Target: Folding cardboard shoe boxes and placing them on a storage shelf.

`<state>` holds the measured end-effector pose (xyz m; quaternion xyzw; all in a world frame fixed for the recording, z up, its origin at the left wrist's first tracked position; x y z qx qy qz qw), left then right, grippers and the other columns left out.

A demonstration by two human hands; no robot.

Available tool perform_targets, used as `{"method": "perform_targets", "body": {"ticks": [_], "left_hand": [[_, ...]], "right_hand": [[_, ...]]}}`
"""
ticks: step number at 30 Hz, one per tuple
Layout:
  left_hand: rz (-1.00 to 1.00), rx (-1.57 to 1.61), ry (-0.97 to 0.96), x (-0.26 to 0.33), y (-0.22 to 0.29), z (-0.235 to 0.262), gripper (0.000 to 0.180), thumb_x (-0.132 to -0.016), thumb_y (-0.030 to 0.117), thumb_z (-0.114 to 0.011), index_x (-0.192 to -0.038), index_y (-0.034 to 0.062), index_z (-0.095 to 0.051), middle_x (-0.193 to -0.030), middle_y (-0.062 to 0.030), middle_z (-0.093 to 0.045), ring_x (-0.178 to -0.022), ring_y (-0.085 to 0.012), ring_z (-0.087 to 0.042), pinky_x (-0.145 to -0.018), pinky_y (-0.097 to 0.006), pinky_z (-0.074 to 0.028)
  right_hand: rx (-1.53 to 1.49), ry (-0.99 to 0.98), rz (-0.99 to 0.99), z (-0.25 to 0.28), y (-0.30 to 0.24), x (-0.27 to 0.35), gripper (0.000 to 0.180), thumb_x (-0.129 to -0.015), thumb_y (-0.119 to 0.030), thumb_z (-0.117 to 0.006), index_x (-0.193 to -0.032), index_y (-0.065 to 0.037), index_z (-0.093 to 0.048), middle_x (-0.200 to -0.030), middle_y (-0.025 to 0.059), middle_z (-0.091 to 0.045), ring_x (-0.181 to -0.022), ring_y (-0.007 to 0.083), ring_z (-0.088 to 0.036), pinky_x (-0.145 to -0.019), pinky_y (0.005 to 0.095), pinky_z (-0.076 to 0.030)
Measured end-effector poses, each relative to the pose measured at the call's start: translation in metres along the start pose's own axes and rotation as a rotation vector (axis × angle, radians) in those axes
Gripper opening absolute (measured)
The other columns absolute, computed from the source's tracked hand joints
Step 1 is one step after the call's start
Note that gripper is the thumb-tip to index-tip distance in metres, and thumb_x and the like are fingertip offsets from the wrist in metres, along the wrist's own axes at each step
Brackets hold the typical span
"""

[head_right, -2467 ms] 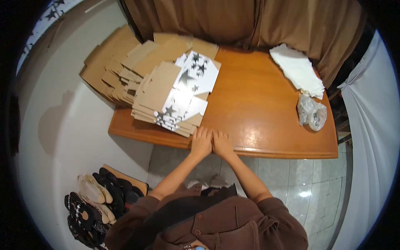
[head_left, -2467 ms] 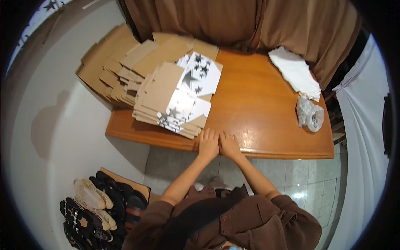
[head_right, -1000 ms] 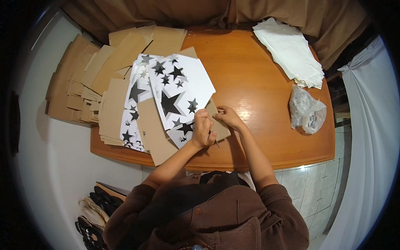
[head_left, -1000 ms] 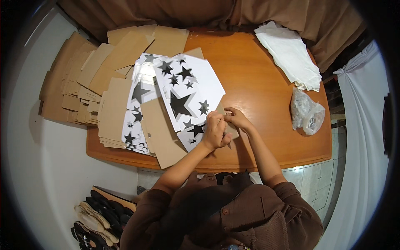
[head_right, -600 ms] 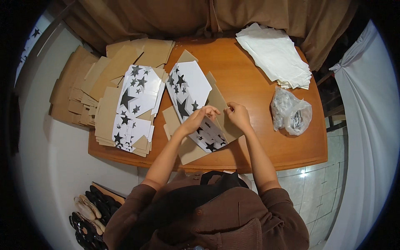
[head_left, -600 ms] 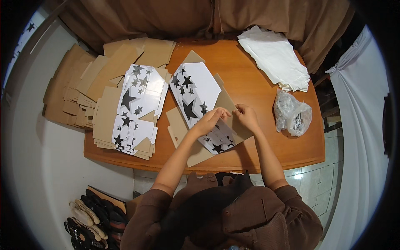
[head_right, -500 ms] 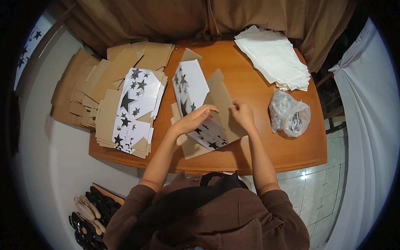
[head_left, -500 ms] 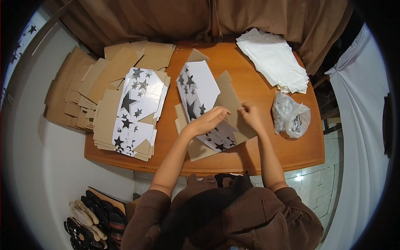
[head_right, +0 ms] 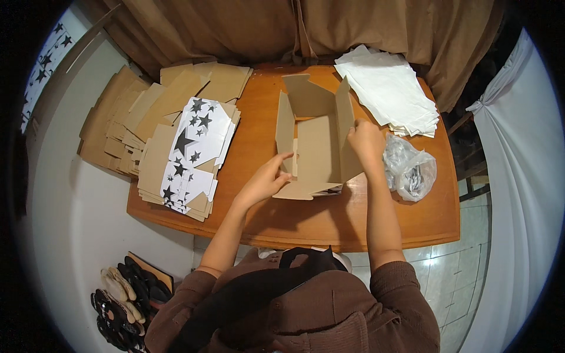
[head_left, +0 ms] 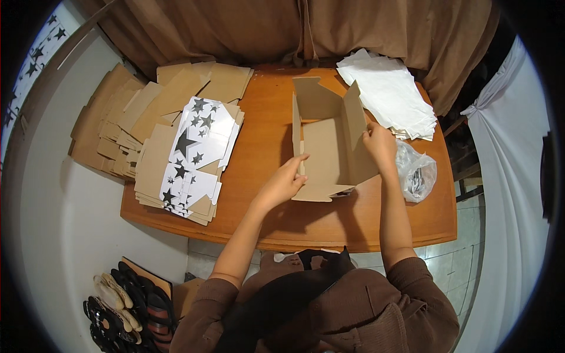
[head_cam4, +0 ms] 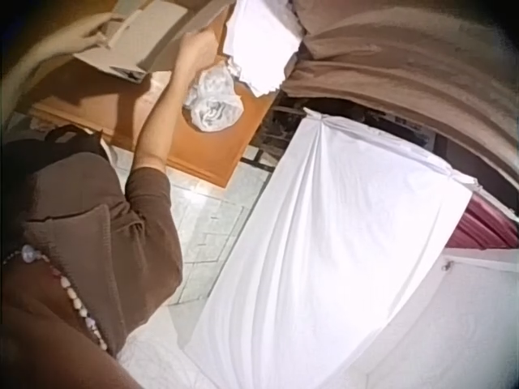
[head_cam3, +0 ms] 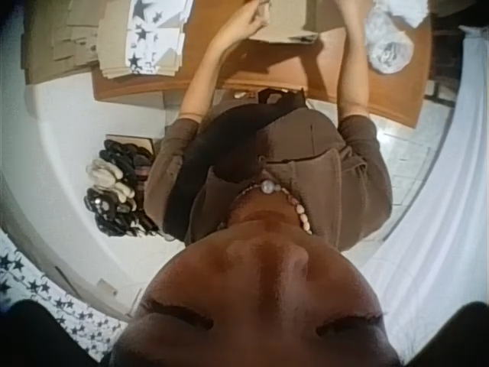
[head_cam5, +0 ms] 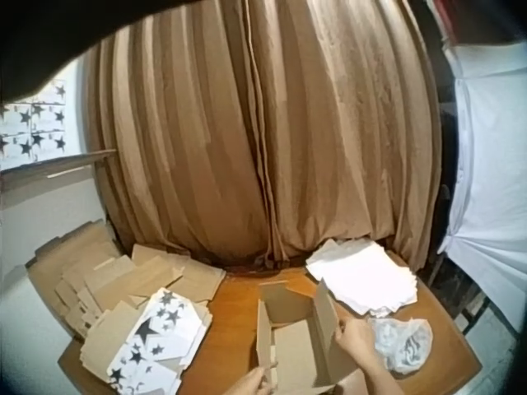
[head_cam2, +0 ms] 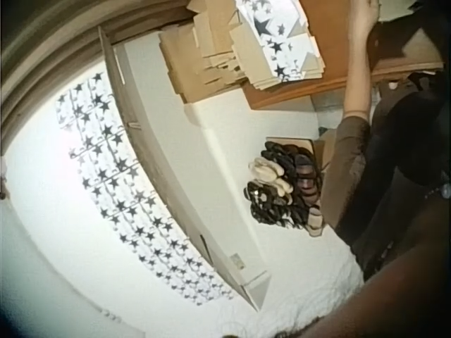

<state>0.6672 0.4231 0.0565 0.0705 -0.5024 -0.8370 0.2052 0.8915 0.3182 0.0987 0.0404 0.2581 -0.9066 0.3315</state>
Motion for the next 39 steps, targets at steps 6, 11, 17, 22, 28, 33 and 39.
{"method": "perform_targets", "body": {"ticks": [6,11,17,22,28,33,39], "left_hand": [[-0.176,-0.7,0.355,0.007,-0.01,-0.021,0.049,-0.078,0.019,-0.067,-0.123,0.007,-0.051,-0.102,-0.0121,-0.061,-0.085,-0.0269,-0.059,-0.071,-0.032,-0.051],[-0.123,-1.07,0.402,0.006,-0.009,-0.016,0.095,-0.056,0.063,-0.072,-0.129,0.0065,-0.05,-0.14,-0.0074,-0.04,-0.131,-0.0349,-0.026,-0.107,-0.059,-0.007],[0.155,-1.215,0.128,-0.009,-0.022,-0.014,0.117,-0.055,0.078,-0.061,-0.142,0.0043,-0.031,-0.151,-0.0161,-0.017,-0.142,-0.0342,0.0,-0.11,-0.058,0.001],[0.229,-1.225,-0.068,-0.025,-0.031,-0.017,0.126,-0.055,0.079,-0.061,-0.144,0.0002,-0.02,-0.151,-0.0233,-0.011,-0.14,-0.0412,0.0,-0.108,-0.061,0.002],[0.375,-0.985,-0.084,-0.05,-0.051,-0.027,0.126,-0.061,0.073,-0.063,-0.146,0.0001,-0.006,-0.15,-0.0286,-0.001,-0.138,-0.0479,-0.001,-0.106,-0.063,-0.006],[0.392,-1.023,-0.066,-0.078,-0.05,-0.025,0.113,-0.066,0.062,-0.067,-0.144,-0.0012,-0.015,-0.147,-0.0298,-0.011,-0.135,-0.0509,-0.009,-0.103,-0.065,-0.018],[0.289,-1.105,0.193,-0.137,-0.045,0.002,0.073,-0.078,0.047,-0.065,-0.137,0.0203,-0.031,-0.138,-0.0191,-0.032,-0.111,-0.0422,-0.05,-0.077,-0.047,-0.048]], "right_hand": [[0.196,0.027,0.069,-0.023,-0.016,0.012,0.012,-0.077,-0.011,-0.055,-0.08,0.0,-0.059,-0.083,0.0192,-0.065,-0.076,0.0374,-0.064,-0.063,0.0466,-0.052],[0.006,-0.142,0.003,-0.043,-0.021,0.017,0.029,-0.076,-0.006,-0.051,-0.104,0.004,-0.052,-0.108,0.0256,-0.058,-0.097,0.0394,-0.059,-0.08,0.0466,-0.049],[-0.585,-0.249,0.056,-0.103,-0.002,0.022,0.071,-0.073,-0.004,-0.043,-0.141,0.003,-0.024,-0.141,0.0331,-0.026,-0.135,0.041,-0.023,-0.111,0.0446,-0.019],[-0.307,-0.381,0.026,-0.11,-0.025,0.045,0.079,-0.074,-0.012,-0.046,-0.147,-0.011,-0.015,-0.149,0.0287,-0.009,-0.14,0.0416,-0.004,-0.108,0.0584,-0.007],[-0.136,-0.367,0.07,-0.111,-0.024,0.053,0.08,-0.074,-0.013,-0.048,-0.147,-0.011,-0.015,-0.149,0.0268,-0.011,-0.14,0.0399,-0.008,-0.108,0.0596,-0.009],[-0.078,-0.313,0.087,-0.108,-0.022,0.056,0.079,-0.074,-0.013,-0.049,-0.147,-0.012,-0.016,-0.149,0.025,-0.013,-0.139,0.0383,-0.012,-0.104,0.0624,-0.016],[-0.125,-0.356,0.07,-0.102,-0.021,0.059,0.079,-0.074,-0.014,-0.05,-0.147,-0.014,-0.018,-0.15,0.0224,-0.014,-0.138,0.0377,-0.014,-0.104,0.0598,-0.018]]}}
Point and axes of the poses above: each hand's wrist, its own x-axis away from the middle knuckle, its own z-axis out of the back of the hand, y = z × x, the point moved 7 cm from there along -x, towards the middle knuckle
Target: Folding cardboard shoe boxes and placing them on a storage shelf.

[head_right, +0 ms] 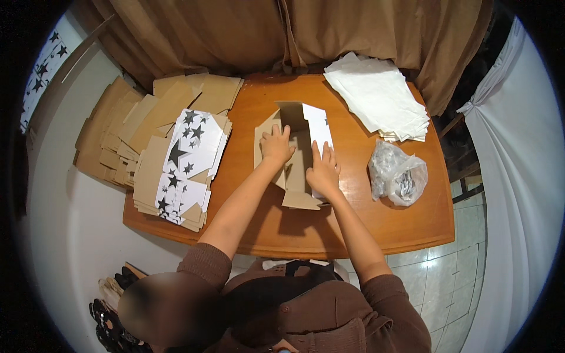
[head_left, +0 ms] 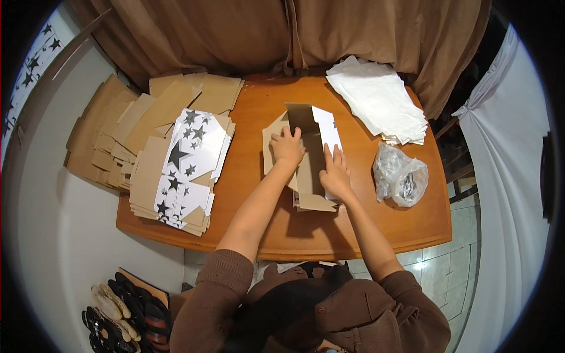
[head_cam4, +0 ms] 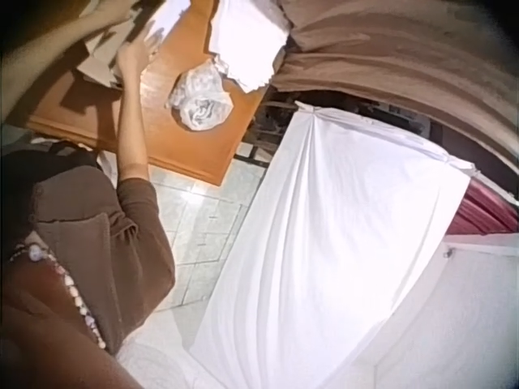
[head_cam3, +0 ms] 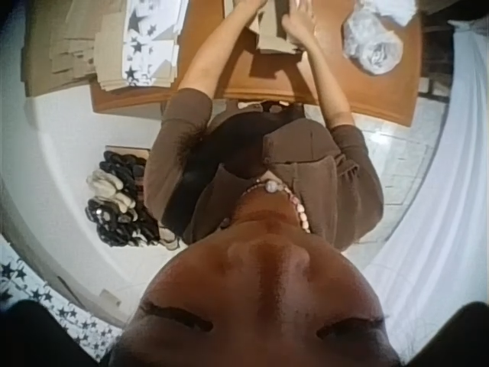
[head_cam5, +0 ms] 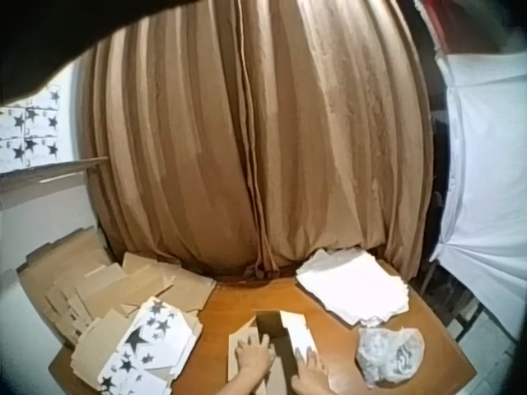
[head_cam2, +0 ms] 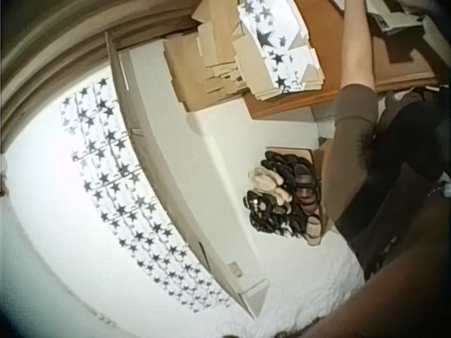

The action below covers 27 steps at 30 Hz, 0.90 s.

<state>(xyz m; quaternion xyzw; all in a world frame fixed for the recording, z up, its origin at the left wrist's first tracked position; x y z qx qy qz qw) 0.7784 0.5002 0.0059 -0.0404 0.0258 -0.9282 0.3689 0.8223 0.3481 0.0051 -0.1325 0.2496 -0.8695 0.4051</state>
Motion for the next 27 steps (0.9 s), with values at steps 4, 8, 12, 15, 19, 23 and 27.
{"method": "perform_targets", "body": {"ticks": [4,8,12,15,19,23,27], "left_hand": [[0.055,-0.048,-0.088,-0.026,0.009,-0.001,0.094,-0.079,0.045,-0.064,-0.147,0.0365,0.001,-0.148,-0.0254,-0.017,-0.096,-0.0384,-0.062,-0.068,-0.041,-0.053],[0.163,0.042,-0.009,-0.061,-0.025,-0.031,0.09,-0.082,0.039,-0.062,-0.145,0.041,0.002,-0.135,-0.0351,-0.035,-0.099,-0.0364,-0.061,-0.077,-0.042,-0.053],[0.142,0.203,-0.175,-0.068,-0.009,-0.024,0.091,-0.082,0.027,-0.06,-0.145,0.0404,0.004,-0.132,-0.0362,-0.038,-0.102,-0.0383,-0.061,-0.078,-0.042,-0.053],[0.143,0.152,-0.133,-0.057,-0.011,-0.03,0.092,-0.082,0.018,-0.057,-0.146,0.0379,0.005,-0.132,-0.0356,-0.039,-0.102,-0.0394,-0.06,-0.077,-0.043,-0.053],[0.08,0.176,-0.137,-0.027,0.001,-0.026,0.091,-0.08,0.009,-0.056,-0.148,0.0291,0.001,-0.138,-0.036,-0.029,-0.09,-0.0388,-0.065,-0.069,-0.04,-0.055],[-0.002,0.316,0.073,0.016,0.005,-0.03,0.081,-0.077,0.003,-0.052,-0.147,0.0102,-0.011,-0.143,-0.0312,-0.024,-0.118,-0.0448,-0.044,-0.095,-0.047,-0.041],[-0.262,0.55,0.121,0.059,0.014,-0.037,0.076,-0.075,-0.005,-0.049,-0.144,0.0017,-0.019,-0.149,-0.0191,-0.022,-0.14,-0.0363,-0.01,-0.113,-0.049,-0.012]], "right_hand": [[0.043,0.029,-0.017,0.0,0.006,0.006,0.078,-0.074,-0.014,-0.051,-0.146,-0.014,-0.021,-0.149,0.0219,-0.016,-0.138,0.0365,-0.016,-0.103,0.0579,-0.02],[0.094,0.012,0.044,-0.007,-0.012,0.012,0.078,-0.072,-0.014,-0.051,-0.145,-0.012,-0.024,-0.149,0.0221,-0.017,-0.137,0.0361,-0.017,-0.103,0.0575,-0.02],[0.154,0.059,0.03,-0.011,-0.002,0.022,0.077,-0.071,-0.015,-0.052,-0.143,-0.012,-0.028,-0.148,0.0242,-0.018,-0.136,0.0385,-0.018,-0.103,0.0559,-0.02],[0.157,0.034,0.024,-0.009,-0.005,0.015,0.073,-0.076,-0.021,-0.055,-0.143,-0.013,-0.029,-0.147,0.0247,-0.018,-0.135,0.0393,-0.02,-0.102,0.0562,-0.023],[0.229,0.076,0.025,-0.012,0.01,0.0,0.067,-0.082,-0.031,-0.054,-0.143,-0.016,-0.03,-0.147,0.0249,-0.019,-0.134,0.0424,-0.021,-0.1,0.0586,-0.028],[0.341,0.107,0.041,-0.019,0.013,-0.009,0.065,-0.083,-0.037,-0.053,-0.142,-0.019,-0.032,-0.148,0.0243,-0.017,-0.133,0.0475,-0.019,-0.092,0.062,-0.039],[0.287,0.088,-0.021,-0.013,0.017,-0.019,0.065,-0.08,-0.037,-0.054,-0.14,-0.023,-0.036,-0.149,0.022,-0.019,-0.128,0.0496,-0.027,-0.072,0.0522,-0.054]]}}
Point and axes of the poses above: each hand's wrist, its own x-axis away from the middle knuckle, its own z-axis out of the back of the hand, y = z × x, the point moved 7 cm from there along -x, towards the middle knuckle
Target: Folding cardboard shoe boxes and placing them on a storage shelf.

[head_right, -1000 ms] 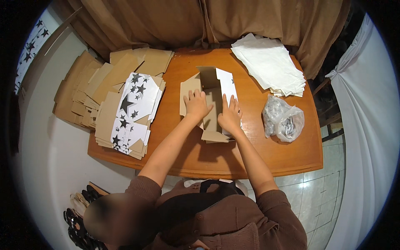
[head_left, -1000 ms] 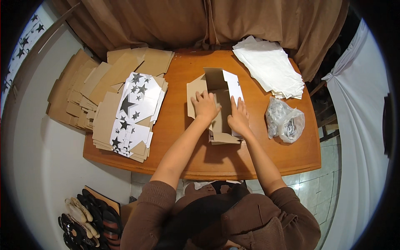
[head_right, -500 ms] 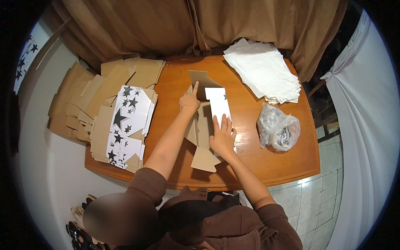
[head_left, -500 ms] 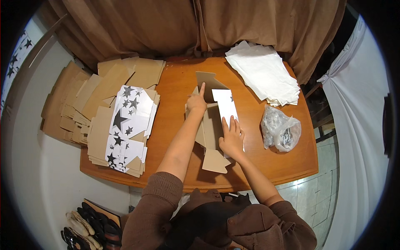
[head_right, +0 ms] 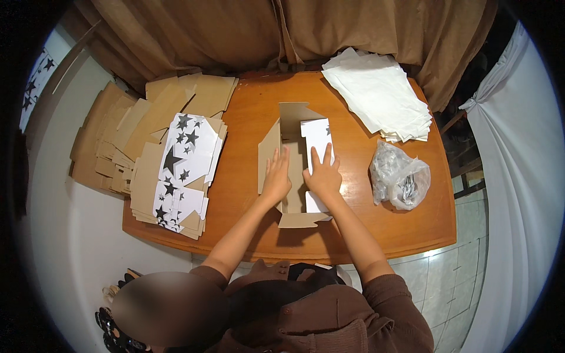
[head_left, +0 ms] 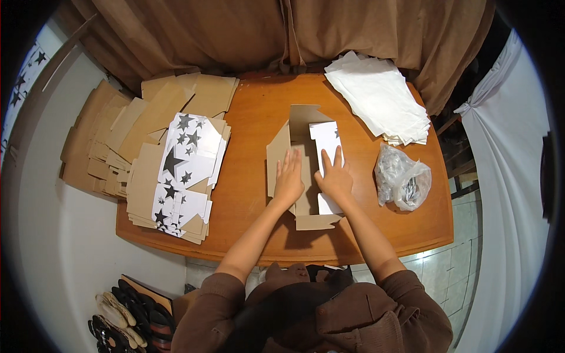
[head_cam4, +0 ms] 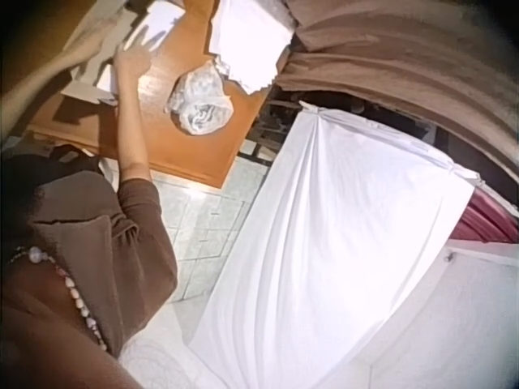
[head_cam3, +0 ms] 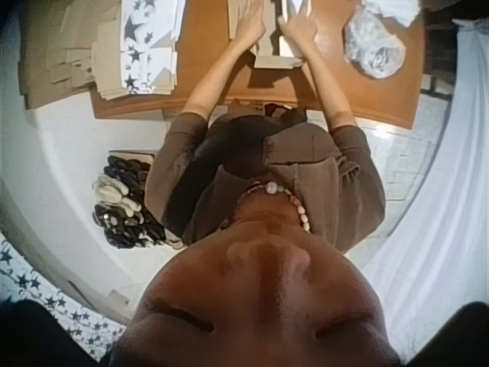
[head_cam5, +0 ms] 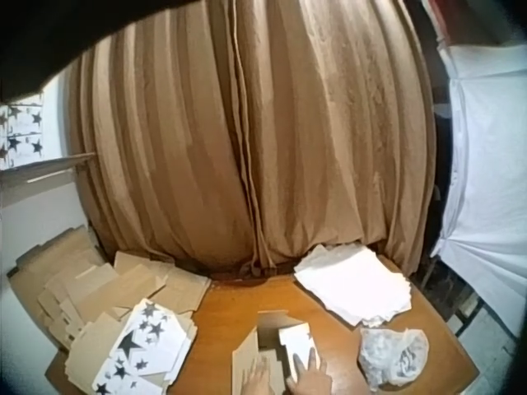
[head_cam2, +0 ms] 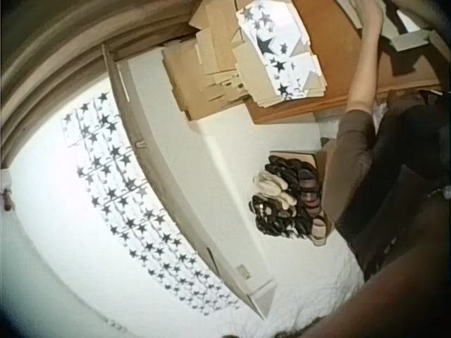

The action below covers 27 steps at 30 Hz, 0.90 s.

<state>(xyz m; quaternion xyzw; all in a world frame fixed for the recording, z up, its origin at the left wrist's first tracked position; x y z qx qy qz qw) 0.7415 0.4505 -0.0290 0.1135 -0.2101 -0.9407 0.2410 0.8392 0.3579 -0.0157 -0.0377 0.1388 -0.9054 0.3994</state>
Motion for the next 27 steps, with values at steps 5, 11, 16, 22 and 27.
{"method": "perform_targets", "body": {"ticks": [5,11,16,22,27], "left_hand": [[-0.058,0.16,0.002,0.026,0.008,0.004,0.077,-0.072,-0.013,-0.045,-0.144,0.0001,-0.02,-0.15,-0.0164,-0.022,-0.141,-0.0335,-0.011,-0.112,-0.051,-0.012],[-0.054,0.143,-0.033,0.042,0.008,0.009,0.072,-0.074,-0.011,-0.044,-0.143,0.0006,-0.024,-0.149,-0.0172,-0.023,-0.141,-0.0346,-0.009,-0.113,-0.051,-0.01],[-0.218,0.351,-0.185,0.066,0.008,0.023,0.06,-0.089,0.019,-0.051,-0.142,0.0017,-0.028,-0.143,-0.017,-0.036,-0.139,-0.0369,-0.015,-0.112,-0.052,-0.006],[-0.272,0.303,-0.726,0.101,0.067,0.053,0.074,-0.079,0.062,-0.057,-0.135,0.0156,-0.045,-0.133,-0.0138,-0.049,-0.127,-0.0327,-0.042,-0.112,-0.055,-0.007],[-0.03,0.203,-0.367,0.08,0.065,0.067,0.035,-0.083,0.04,-0.061,-0.093,0.0068,-0.06,-0.079,-0.0144,-0.065,-0.087,-0.0359,-0.06,-0.079,-0.045,-0.043]], "right_hand": [[-0.068,0.002,-0.051,0.005,0.001,-0.002,0.068,-0.078,-0.039,-0.054,-0.141,-0.025,-0.035,-0.149,0.0207,-0.02,-0.121,0.0507,-0.037,-0.076,0.0502,-0.053],[-0.084,0.005,-0.019,0.008,-0.009,0.001,0.068,-0.077,-0.04,-0.053,-0.141,-0.026,-0.035,-0.15,0.0194,-0.019,-0.121,0.0495,-0.038,-0.078,0.0498,-0.052],[-0.013,0.056,0.009,0.001,-0.004,0.002,0.067,-0.077,-0.039,-0.055,-0.14,-0.025,-0.037,-0.15,0.0182,-0.019,-0.123,0.0495,-0.037,-0.079,0.0493,-0.053],[0.069,0.061,0.008,-0.003,-0.002,0.0,0.071,-0.076,-0.04,-0.058,-0.141,-0.023,-0.036,-0.15,0.017,-0.02,-0.125,0.0493,-0.035,-0.079,0.0489,-0.053],[0.044,0.03,0.022,0.001,-0.002,-0.002,0.08,-0.075,-0.043,-0.064,-0.142,-0.017,-0.03,-0.146,0.0281,-0.019,-0.12,0.0498,-0.041,-0.08,0.0484,-0.052]]}}
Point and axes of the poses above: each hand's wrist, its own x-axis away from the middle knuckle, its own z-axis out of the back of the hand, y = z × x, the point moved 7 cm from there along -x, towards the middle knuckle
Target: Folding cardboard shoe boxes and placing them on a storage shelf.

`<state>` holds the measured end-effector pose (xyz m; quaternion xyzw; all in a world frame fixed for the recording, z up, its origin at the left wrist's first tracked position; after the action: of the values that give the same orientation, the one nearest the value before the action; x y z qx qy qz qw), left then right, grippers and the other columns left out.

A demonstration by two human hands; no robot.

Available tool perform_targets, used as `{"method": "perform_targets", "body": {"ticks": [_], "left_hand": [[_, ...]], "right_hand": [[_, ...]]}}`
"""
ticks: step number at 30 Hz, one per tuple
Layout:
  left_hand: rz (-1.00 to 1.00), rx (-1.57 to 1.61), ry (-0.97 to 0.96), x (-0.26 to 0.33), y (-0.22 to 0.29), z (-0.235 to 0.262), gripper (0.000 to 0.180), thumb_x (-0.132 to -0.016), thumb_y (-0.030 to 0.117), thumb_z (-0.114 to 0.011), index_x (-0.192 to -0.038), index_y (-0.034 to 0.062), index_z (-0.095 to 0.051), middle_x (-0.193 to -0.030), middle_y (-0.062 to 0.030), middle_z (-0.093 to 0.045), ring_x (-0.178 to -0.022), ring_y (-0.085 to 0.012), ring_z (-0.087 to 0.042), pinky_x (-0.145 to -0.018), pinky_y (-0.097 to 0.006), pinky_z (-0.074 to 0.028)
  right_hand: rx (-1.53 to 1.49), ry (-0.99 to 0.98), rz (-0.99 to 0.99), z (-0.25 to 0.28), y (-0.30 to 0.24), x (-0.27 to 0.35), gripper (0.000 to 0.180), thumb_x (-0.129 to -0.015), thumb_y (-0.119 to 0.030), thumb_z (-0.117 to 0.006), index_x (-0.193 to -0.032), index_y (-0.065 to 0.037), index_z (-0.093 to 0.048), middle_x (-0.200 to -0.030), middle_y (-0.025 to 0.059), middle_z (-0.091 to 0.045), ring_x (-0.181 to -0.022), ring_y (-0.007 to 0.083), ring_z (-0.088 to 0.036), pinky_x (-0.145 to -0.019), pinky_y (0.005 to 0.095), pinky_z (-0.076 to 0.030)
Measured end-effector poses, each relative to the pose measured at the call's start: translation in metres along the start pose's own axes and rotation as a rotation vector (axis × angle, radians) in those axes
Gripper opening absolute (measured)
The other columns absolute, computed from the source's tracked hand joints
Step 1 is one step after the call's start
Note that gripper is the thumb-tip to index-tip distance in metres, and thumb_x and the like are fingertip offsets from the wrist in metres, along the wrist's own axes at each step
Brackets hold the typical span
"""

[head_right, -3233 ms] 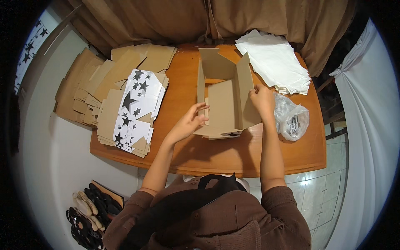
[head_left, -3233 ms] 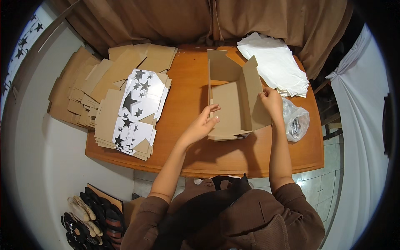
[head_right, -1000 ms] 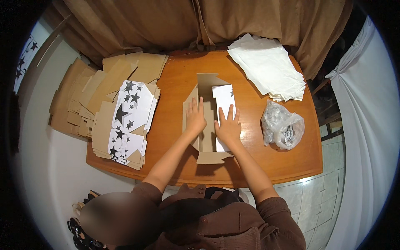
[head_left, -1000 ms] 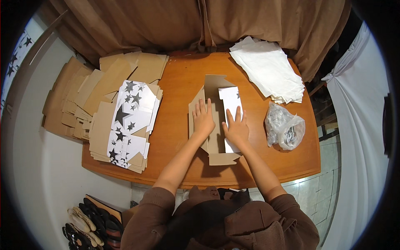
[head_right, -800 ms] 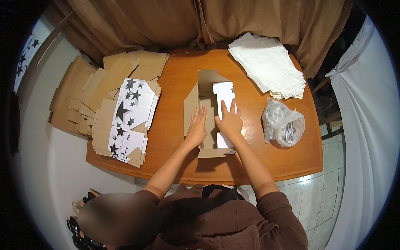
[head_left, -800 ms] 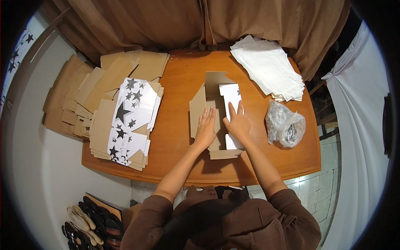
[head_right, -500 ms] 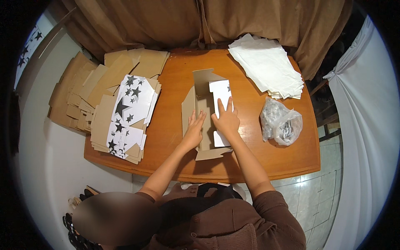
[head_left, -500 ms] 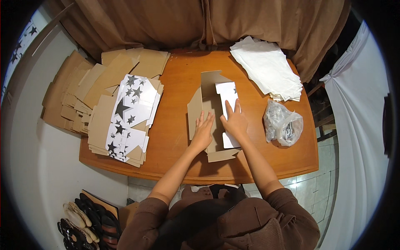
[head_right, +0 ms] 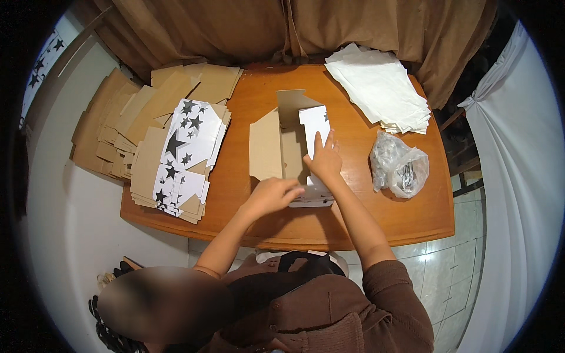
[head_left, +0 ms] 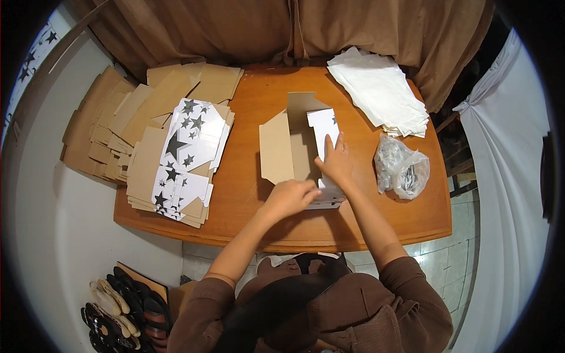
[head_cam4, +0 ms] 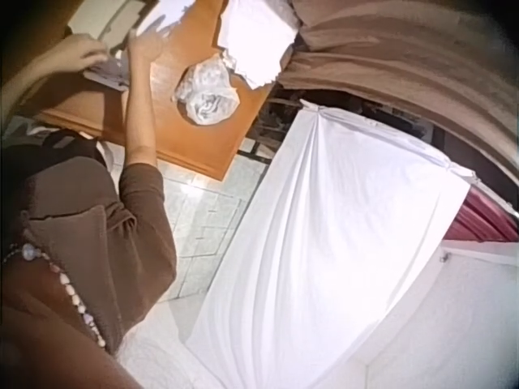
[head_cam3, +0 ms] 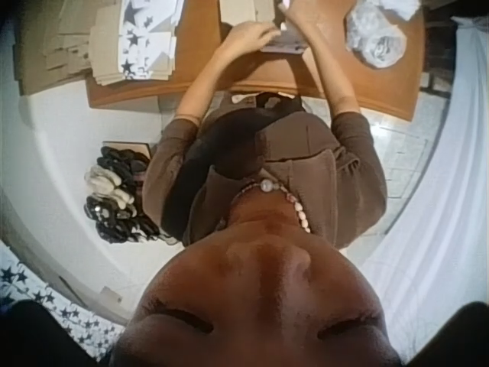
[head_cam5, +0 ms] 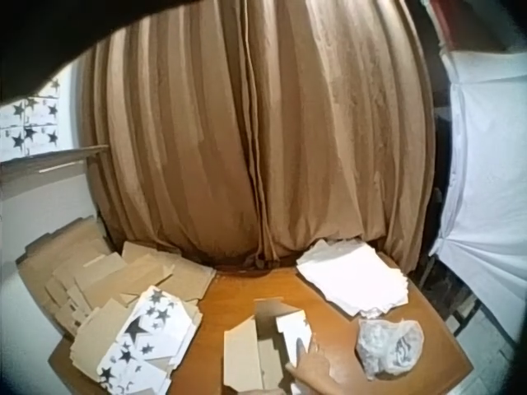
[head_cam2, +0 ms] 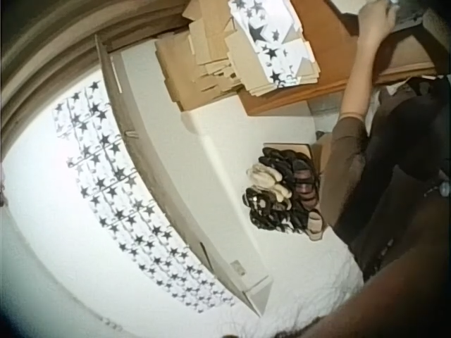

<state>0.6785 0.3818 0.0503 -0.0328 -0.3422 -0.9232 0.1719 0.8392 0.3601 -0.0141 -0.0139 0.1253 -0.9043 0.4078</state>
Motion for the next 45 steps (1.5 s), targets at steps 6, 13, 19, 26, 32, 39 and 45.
{"method": "perform_targets", "body": {"ticks": [6,13,19,26,32,39,45], "left_hand": [[-0.124,-0.321,0.368,-0.031,-0.018,0.001,0.036,-0.08,0.032,-0.065,-0.105,0.0065,-0.059,-0.095,-0.014,-0.064,-0.106,-0.0322,-0.053,-0.101,-0.055,-0.026],[0.03,-0.373,0.139,-0.061,-0.038,-0.036,0.035,-0.091,0.038,-0.049,-0.103,0.0093,-0.065,-0.114,-0.0099,-0.062,-0.134,-0.0318,-0.032,-0.107,-0.064,-0.001],[0.041,-0.485,0.129,-0.063,-0.04,-0.038,0.039,-0.093,0.041,-0.042,-0.106,0.0125,-0.066,-0.117,-0.007,-0.06,-0.14,-0.0299,-0.016,-0.104,-0.066,0.009],[0.095,-0.533,0.048,-0.068,-0.043,-0.041,0.042,-0.093,0.044,-0.04,-0.105,0.0137,-0.067,-0.125,-0.0098,-0.053,-0.14,-0.0307,-0.014,-0.104,-0.066,0.01],[-0.016,-0.42,0.205,-0.069,-0.045,-0.038,0.027,-0.089,0.031,-0.053,-0.096,0.0082,-0.066,-0.129,-0.011,-0.046,-0.135,-0.0339,-0.024,-0.104,-0.069,0.0],[-0.063,-0.458,0.275,-0.069,-0.032,-0.028,0.021,-0.085,0.018,-0.055,-0.102,0.0072,-0.062,-0.133,-0.0143,-0.041,-0.134,-0.0359,-0.024,-0.104,-0.068,-0.005],[0.008,-0.733,0.759,-0.104,-0.055,0.05,0.046,-0.081,0.02,-0.06,-0.125,0.0139,-0.051,-0.142,-0.0137,-0.032,-0.134,-0.0369,-0.024,-0.108,-0.057,-0.017]], "right_hand": [[-0.137,-0.148,-0.026,0.001,0.009,-0.023,0.078,-0.071,-0.051,-0.07,-0.126,-0.006,-0.035,-0.126,0.0353,-0.037,-0.1,0.0448,-0.055,-0.076,0.0469,-0.051],[-0.241,-0.021,-0.029,-0.005,0.012,-0.024,0.07,-0.066,-0.038,-0.074,-0.115,-0.005,-0.036,-0.109,0.0256,-0.046,-0.094,0.0406,-0.056,-0.074,0.0455,-0.05],[-0.256,-0.067,-0.029,-0.003,0.012,-0.03,0.072,-0.065,-0.036,-0.073,-0.119,-0.008,-0.034,-0.11,0.0256,-0.046,-0.091,0.0414,-0.058,-0.074,0.0461,-0.049],[-0.307,-0.127,-0.036,-0.01,0.016,-0.035,0.073,-0.064,-0.036,-0.074,-0.118,-0.007,-0.034,-0.113,0.0263,-0.046,-0.091,0.0421,-0.058,-0.077,0.0445,-0.05],[-0.381,-0.021,0.051,-0.014,0.017,-0.032,0.061,-0.075,-0.038,-0.066,-0.119,-0.005,-0.039,-0.114,0.0287,-0.046,-0.096,0.0432,-0.056,-0.081,0.0453,-0.047],[-0.47,-0.099,-0.05,-0.011,0.014,-0.027,0.057,-0.08,-0.04,-0.061,-0.118,-0.002,-0.041,-0.117,0.0327,-0.044,-0.106,0.0458,-0.051,-0.087,0.0486,-0.044],[-0.033,0.189,0.031,0.006,-0.012,-0.028,0.057,-0.071,-0.038,-0.071,-0.109,-0.001,-0.049,-0.125,0.0369,-0.038,-0.128,0.05,-0.028,-0.097,0.0545,-0.034]]}}
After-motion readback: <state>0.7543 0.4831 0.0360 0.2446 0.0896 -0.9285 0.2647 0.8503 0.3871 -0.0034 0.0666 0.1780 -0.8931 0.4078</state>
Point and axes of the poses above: each hand's wrist, its own x-axis away from the middle knuckle, its own z-axis out of the back of the hand, y = z × x, the point moved 7 cm from there along -x, towards the middle knuckle
